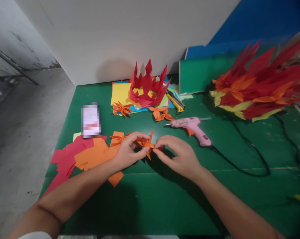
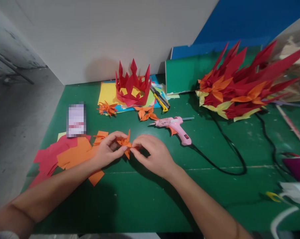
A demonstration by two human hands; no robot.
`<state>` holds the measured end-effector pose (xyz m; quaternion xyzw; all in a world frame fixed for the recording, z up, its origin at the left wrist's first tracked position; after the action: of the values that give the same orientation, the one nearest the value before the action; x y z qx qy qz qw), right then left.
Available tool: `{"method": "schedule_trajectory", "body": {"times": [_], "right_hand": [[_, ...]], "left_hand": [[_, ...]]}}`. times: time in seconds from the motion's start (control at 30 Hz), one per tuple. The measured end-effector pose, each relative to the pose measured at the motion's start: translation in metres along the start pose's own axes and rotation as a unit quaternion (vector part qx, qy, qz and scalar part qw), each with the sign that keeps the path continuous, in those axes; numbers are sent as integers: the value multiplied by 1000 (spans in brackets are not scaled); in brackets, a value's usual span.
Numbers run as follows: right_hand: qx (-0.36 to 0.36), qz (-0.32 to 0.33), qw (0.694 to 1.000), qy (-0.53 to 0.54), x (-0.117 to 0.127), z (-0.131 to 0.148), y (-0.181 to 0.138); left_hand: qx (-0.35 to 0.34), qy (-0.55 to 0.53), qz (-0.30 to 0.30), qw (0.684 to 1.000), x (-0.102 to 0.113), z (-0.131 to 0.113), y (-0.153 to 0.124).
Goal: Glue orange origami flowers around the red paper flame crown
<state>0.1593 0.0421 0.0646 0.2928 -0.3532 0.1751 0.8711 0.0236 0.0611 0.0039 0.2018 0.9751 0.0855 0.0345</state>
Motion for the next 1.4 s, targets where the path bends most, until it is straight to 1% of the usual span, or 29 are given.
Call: {"method": "schedule_trajectory", "body": {"times": [0.1,0.17,0.27,0.47,0.63,0.77,0.87,0.97,1.2,1.4], "right_hand": [[15,-34,999,-38,6,3,0],[14,-36,998,-53,7,3,0],[17,-35,997,-59,7,2,-1],[55,-24,992,-111,5,4,-2],[40,-20,986,-160,8,4,0],[30,5,987,-160,5,2,1],[22,21,987,-156,2,0,0],[22,24,987,-159,1,-2,0],[28,5,983,-183,3,-1,-2],[39,-12,982,-186,5,3,-3]], "left_hand": [[-31,27,10,999,0,-6,0],[-46,52,23,997,-1,-9,0],[-46,81,34,995,-3,-12,2],[-30,90,67,993,-7,-13,2],[-19,104,53,993,-6,-9,1],[-7,113,47,992,-6,-6,0],[14,109,41,993,-5,-4,-1],[29,105,47,993,-6,-3,-1],[14,107,58,992,-7,-4,0],[-6,134,71,988,-8,-7,-1]]}}
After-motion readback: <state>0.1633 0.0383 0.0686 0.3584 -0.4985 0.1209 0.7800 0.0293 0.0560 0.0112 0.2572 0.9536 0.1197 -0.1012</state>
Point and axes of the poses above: each hand's wrist, its own y-axis towards the middle knuckle, its own x-axis out of the back of the hand, z = x × y, the point moved 7 cm from there along y, towards the middle knuckle, and after that the axes turned 7 degrees about z, right-handed, at the moved point
